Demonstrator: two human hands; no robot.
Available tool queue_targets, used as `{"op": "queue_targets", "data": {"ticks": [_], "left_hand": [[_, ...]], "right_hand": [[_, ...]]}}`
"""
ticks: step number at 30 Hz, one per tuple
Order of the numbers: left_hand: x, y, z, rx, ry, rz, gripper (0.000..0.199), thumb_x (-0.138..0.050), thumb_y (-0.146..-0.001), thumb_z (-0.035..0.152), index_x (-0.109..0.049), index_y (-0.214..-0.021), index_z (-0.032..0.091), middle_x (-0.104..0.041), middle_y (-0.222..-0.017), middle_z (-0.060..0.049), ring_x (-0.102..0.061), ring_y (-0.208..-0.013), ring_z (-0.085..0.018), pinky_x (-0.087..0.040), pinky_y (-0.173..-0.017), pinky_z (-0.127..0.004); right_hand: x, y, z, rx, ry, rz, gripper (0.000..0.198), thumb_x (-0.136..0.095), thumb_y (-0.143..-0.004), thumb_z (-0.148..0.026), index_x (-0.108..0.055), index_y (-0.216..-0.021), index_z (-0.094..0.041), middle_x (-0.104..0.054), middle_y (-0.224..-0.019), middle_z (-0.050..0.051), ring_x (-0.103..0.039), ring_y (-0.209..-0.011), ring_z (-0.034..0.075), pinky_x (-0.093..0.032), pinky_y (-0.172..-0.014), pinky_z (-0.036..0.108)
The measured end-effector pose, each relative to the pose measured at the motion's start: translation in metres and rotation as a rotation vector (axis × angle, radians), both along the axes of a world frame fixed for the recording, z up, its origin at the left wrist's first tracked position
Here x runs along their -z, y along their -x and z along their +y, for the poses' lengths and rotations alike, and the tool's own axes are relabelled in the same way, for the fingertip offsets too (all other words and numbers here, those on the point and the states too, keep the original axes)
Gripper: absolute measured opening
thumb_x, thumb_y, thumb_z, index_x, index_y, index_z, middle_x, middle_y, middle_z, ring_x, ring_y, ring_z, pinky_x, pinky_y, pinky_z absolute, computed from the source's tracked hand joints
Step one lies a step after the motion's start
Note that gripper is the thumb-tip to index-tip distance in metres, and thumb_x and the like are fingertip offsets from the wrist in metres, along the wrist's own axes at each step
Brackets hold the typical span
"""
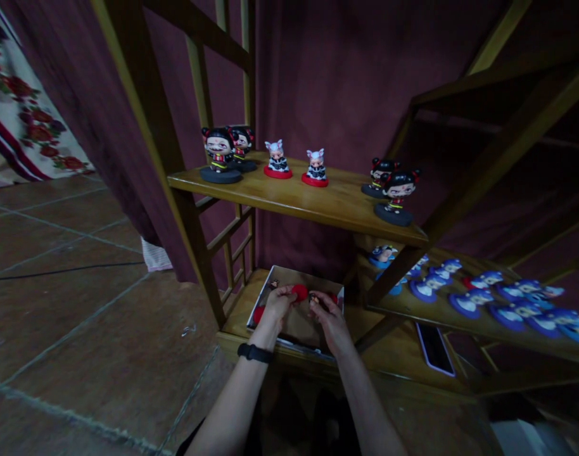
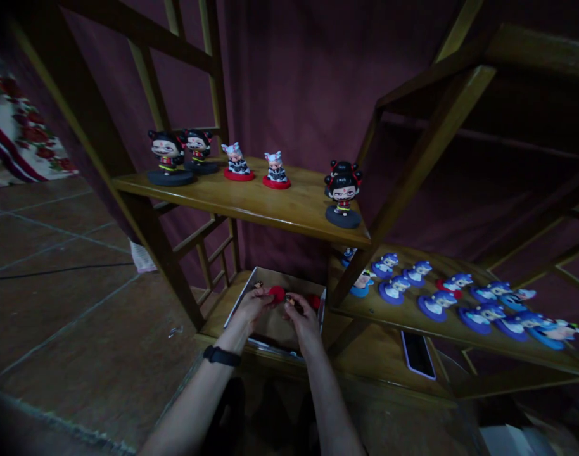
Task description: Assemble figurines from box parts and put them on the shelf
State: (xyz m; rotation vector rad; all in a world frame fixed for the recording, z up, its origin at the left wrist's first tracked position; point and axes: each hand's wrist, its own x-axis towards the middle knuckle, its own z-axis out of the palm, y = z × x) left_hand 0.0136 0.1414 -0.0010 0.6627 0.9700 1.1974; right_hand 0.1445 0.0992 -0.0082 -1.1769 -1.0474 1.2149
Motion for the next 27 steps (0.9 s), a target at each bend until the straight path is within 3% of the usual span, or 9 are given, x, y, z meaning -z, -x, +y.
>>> {"op": "queue_targets", "data": {"ticks": [7,15,22,27], "left_hand": [[-0.002,-0.008,-0.006,0.052,0.003,-0.020,0.016,-0.069,-0.055,0.015,-0.064,-0.069,0.009,-0.065,-0.072,-0.009,-0.060,-0.064,-0.014,-0.047,-0.061,-0.026],[-0.004,-0.011,-0.005,0.060,0.032,-0.042,0.018,-0.072,-0.054,0.016,-0.066,-0.070,0.008,-0.066,-0.074,-0.010,-0.060,-0.064,-0.012,-0.048,-0.065,-0.025],[-0.001,-0.012,-0.005,0.078,-0.026,-0.061,0.023,-0.075,-0.050,0.016,-0.069,-0.070,0.008,-0.067,-0.073,-0.009,-0.059,-0.062,-0.012,-0.048,-0.064,-0.025],[0.003,-0.012,-0.004,0.085,-0.067,-0.019,0.022,-0.074,-0.049,0.017,-0.069,-0.069,0.009,-0.066,-0.069,-0.007,-0.057,-0.061,-0.011,-0.046,-0.063,-0.024]], "right_hand": [[0.009,-0.004,0.016,0.145,-0.050,-0.262,0.035,-0.059,-0.064,-0.033,-0.057,-0.097,-0.022,-0.062,-0.086,0.002,-0.056,-0.077,0.016,-0.045,-0.067,0.027],[0.007,-0.008,0.017,0.155,-0.058,-0.389,0.028,-0.055,-0.067,-0.035,-0.056,-0.093,-0.025,-0.061,-0.075,-0.002,-0.055,-0.066,0.014,-0.044,-0.060,0.025],[0.003,-0.007,0.016,0.180,-0.086,-0.507,0.025,-0.051,-0.070,-0.034,-0.056,-0.093,-0.026,-0.061,-0.078,-0.002,-0.056,-0.071,0.016,-0.043,-0.063,0.026],[-0.007,-0.006,0.009,0.182,-0.155,-0.728,0.021,-0.048,-0.075,-0.031,-0.056,-0.095,-0.029,-0.059,-0.087,0.000,-0.055,-0.079,0.016,-0.042,-0.070,0.027]]}}
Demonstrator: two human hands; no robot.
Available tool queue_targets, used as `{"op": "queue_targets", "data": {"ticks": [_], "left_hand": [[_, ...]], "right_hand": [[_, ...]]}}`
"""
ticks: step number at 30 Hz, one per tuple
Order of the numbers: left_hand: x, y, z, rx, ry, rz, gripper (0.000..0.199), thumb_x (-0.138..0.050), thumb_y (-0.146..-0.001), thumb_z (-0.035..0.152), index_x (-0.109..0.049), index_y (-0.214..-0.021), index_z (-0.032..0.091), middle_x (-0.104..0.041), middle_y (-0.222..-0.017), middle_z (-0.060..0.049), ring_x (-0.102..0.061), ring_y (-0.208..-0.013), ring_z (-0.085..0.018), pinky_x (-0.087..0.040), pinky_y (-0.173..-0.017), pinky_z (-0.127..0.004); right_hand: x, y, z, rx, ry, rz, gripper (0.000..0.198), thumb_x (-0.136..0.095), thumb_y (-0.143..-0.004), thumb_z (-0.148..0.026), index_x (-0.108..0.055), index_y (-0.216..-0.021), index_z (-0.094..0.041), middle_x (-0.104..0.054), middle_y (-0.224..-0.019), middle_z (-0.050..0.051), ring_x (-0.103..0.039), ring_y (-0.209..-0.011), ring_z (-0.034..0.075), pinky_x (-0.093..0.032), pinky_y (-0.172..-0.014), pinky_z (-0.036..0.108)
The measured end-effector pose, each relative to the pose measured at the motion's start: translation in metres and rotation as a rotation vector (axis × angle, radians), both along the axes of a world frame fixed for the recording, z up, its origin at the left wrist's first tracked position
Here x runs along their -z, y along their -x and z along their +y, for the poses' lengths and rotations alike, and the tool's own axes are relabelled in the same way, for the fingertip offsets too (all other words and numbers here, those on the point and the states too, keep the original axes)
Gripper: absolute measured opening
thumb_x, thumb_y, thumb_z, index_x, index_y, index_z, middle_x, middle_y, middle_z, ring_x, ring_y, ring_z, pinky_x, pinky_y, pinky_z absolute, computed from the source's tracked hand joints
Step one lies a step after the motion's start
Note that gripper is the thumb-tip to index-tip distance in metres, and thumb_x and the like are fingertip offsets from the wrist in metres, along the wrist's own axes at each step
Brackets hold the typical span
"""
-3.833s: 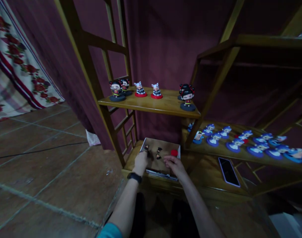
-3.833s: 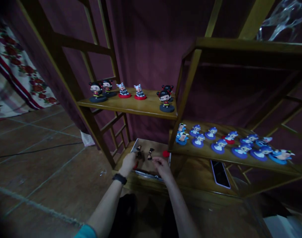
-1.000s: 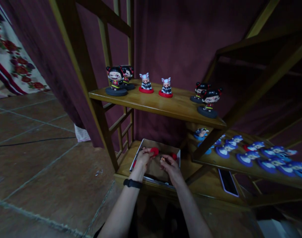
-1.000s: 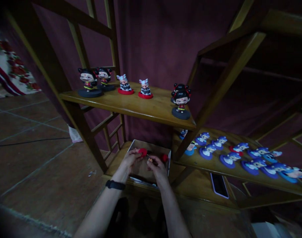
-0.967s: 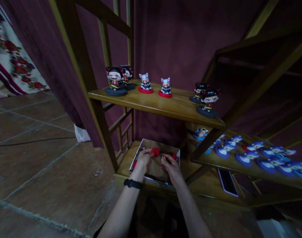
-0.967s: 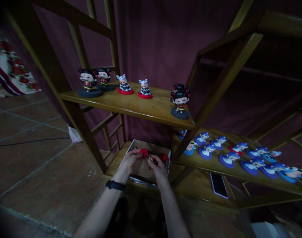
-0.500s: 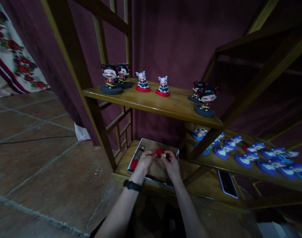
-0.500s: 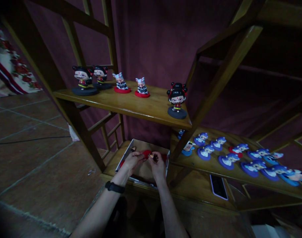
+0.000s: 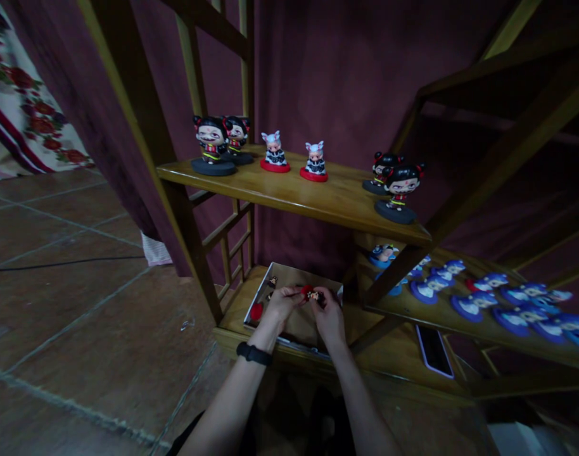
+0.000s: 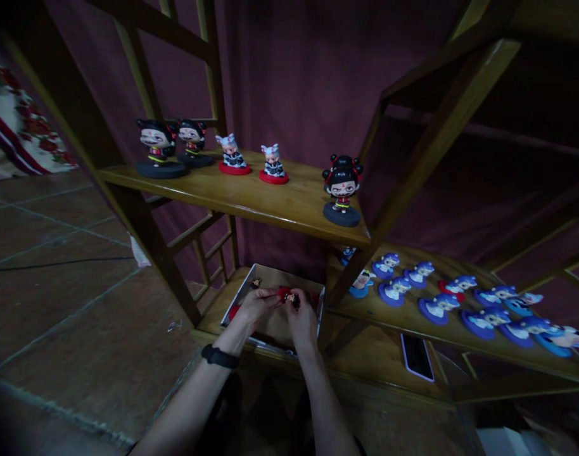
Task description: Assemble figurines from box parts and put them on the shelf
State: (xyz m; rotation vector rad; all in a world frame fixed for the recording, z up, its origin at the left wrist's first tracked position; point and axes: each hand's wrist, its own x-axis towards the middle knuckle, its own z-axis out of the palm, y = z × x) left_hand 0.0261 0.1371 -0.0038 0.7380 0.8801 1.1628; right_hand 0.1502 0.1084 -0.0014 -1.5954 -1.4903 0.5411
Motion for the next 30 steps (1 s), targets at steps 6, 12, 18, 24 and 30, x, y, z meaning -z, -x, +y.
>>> {"op": "queue_targets", "data": {"ticks": [6,12,18,24,30], "left_hand": [[0.006,-0.001,0.002,-0.007,-0.060,0.113,0.021,-0.073,-0.051,0.019,-0.070,-0.070,0.009,-0.065,-0.062,-0.005,-0.053,-0.055,-0.010,-0.042,-0.058,-0.023],[0.007,-0.001,0.002,-0.014,-0.074,0.155,0.018,-0.072,-0.052,0.019,-0.070,-0.067,0.010,-0.063,-0.058,-0.004,-0.050,-0.052,-0.009,-0.040,-0.055,-0.021],[0.008,0.000,0.000,-0.008,0.000,0.139,0.017,-0.072,-0.053,0.016,-0.070,-0.069,0.010,-0.063,-0.057,-0.004,-0.051,-0.050,-0.008,-0.040,-0.053,-0.020],[0.008,0.001,0.003,-0.054,0.105,-0.019,0.014,-0.070,-0.054,0.010,-0.067,-0.067,0.009,-0.065,-0.065,-0.006,-0.057,-0.056,-0.011,-0.046,-0.061,-0.024],[0.005,0.002,0.000,-0.086,0.210,-0.122,0.013,-0.068,-0.055,0.003,-0.062,-0.065,0.010,-0.065,-0.062,-0.005,-0.060,-0.057,-0.013,-0.050,-0.063,-0.027]], "right_hand": [[-0.008,0.003,-0.004,-0.006,-0.071,-0.215,0.021,-0.047,-0.078,-0.026,-0.056,-0.096,-0.028,-0.055,-0.091,0.003,-0.053,-0.089,0.018,-0.039,-0.076,0.028],[-0.004,0.003,-0.004,-0.036,-0.082,-0.256,0.020,-0.045,-0.080,-0.024,-0.056,-0.096,-0.026,-0.054,-0.090,0.002,-0.053,-0.089,0.018,-0.040,-0.075,0.030],[-0.001,0.001,-0.003,-0.049,-0.092,-0.235,0.021,-0.047,-0.078,-0.024,-0.057,-0.096,-0.027,-0.057,-0.093,0.003,-0.053,-0.092,0.019,-0.041,-0.079,0.032],[0.007,0.003,0.004,-0.050,-0.054,0.082,0.043,-0.053,-0.075,-0.033,-0.047,-0.116,-0.028,-0.059,-0.104,0.005,-0.057,-0.090,0.019,-0.042,-0.080,0.033],[0.025,0.000,0.014,-0.053,0.001,0.370,0.037,-0.053,-0.073,-0.040,-0.054,-0.106,-0.023,-0.064,-0.099,0.005,-0.058,-0.089,0.019,-0.044,-0.080,0.033]]}}
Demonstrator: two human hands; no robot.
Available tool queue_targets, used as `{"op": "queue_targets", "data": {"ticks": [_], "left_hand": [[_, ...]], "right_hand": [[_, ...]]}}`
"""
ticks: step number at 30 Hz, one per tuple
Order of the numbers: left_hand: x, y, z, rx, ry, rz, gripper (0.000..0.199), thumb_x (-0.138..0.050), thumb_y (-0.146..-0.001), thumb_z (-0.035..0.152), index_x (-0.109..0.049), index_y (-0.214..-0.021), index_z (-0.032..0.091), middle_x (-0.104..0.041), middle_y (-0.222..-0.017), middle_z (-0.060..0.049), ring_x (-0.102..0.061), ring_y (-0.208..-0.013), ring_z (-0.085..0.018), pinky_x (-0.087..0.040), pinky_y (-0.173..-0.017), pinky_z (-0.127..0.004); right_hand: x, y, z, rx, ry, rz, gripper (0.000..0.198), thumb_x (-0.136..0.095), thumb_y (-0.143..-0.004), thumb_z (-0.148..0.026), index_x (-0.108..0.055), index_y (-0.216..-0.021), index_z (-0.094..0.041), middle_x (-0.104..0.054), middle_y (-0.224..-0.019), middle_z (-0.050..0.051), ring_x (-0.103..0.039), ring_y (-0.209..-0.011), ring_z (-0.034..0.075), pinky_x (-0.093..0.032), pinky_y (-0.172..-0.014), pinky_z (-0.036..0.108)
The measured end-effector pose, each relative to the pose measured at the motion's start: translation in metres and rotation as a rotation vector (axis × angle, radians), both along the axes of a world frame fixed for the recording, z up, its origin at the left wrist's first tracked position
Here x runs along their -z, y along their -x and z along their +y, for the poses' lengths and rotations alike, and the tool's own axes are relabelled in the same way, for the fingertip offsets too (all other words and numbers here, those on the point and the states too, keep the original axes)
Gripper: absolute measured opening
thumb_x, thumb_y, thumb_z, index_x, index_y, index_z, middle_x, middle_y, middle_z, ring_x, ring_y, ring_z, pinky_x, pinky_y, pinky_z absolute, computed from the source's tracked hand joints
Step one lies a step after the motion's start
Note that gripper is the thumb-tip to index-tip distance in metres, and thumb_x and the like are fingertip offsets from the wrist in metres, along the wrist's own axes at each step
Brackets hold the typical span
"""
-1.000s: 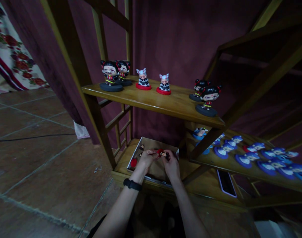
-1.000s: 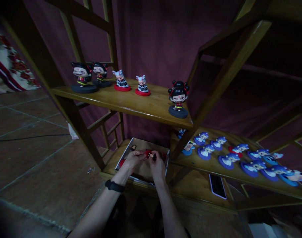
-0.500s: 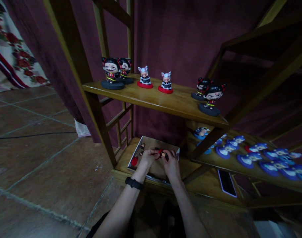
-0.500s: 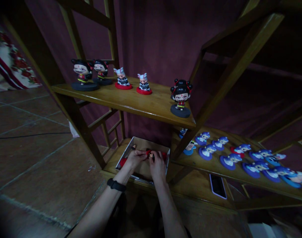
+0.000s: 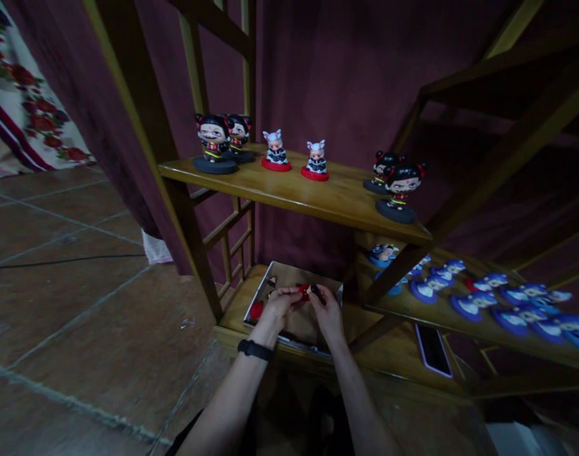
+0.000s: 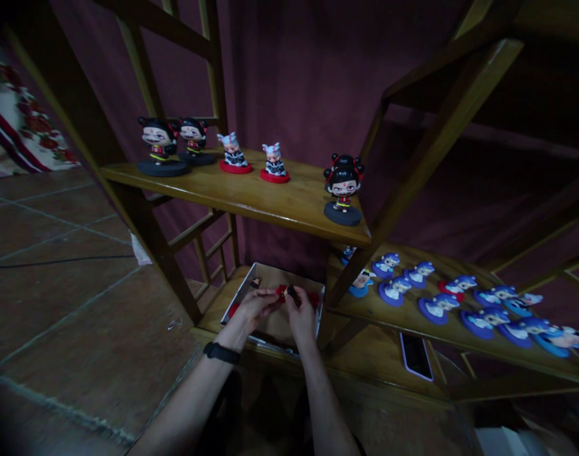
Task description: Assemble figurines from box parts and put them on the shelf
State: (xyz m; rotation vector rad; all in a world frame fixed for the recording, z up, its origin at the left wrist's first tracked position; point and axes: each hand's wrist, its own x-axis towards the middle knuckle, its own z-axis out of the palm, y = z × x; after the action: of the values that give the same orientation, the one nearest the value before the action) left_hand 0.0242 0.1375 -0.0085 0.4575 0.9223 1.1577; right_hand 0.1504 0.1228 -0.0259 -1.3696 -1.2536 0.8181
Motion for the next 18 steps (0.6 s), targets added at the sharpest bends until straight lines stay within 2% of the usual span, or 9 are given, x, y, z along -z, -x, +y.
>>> {"op": "queue_targets", "data": {"ticks": [6,18], "left_hand": [[-0.0039,0.0021,-0.0010,0.029,0.065,-0.021,0.009,-0.067,-0.061,0.006,-0.062,-0.068,0.009,-0.066,-0.063,-0.008,-0.062,-0.056,-0.015,-0.052,-0.063,-0.029],[-0.0012,0.0030,0.0004,0.018,0.123,-0.004,0.012,-0.071,-0.058,0.008,-0.062,-0.065,0.008,-0.065,-0.058,-0.009,-0.063,-0.057,-0.017,-0.053,-0.062,-0.030]], "right_hand": [[0.0026,-0.0062,0.0043,-0.053,0.000,-0.001,0.034,-0.054,-0.073,-0.039,-0.058,-0.103,-0.025,-0.065,-0.101,0.003,-0.058,-0.094,0.020,-0.042,-0.087,0.036],[0.0031,-0.0101,0.0046,-0.093,-0.028,-0.043,0.033,-0.053,-0.074,-0.035,-0.059,-0.104,-0.024,-0.064,-0.103,0.004,-0.058,-0.096,0.021,-0.041,-0.089,0.038]]}}
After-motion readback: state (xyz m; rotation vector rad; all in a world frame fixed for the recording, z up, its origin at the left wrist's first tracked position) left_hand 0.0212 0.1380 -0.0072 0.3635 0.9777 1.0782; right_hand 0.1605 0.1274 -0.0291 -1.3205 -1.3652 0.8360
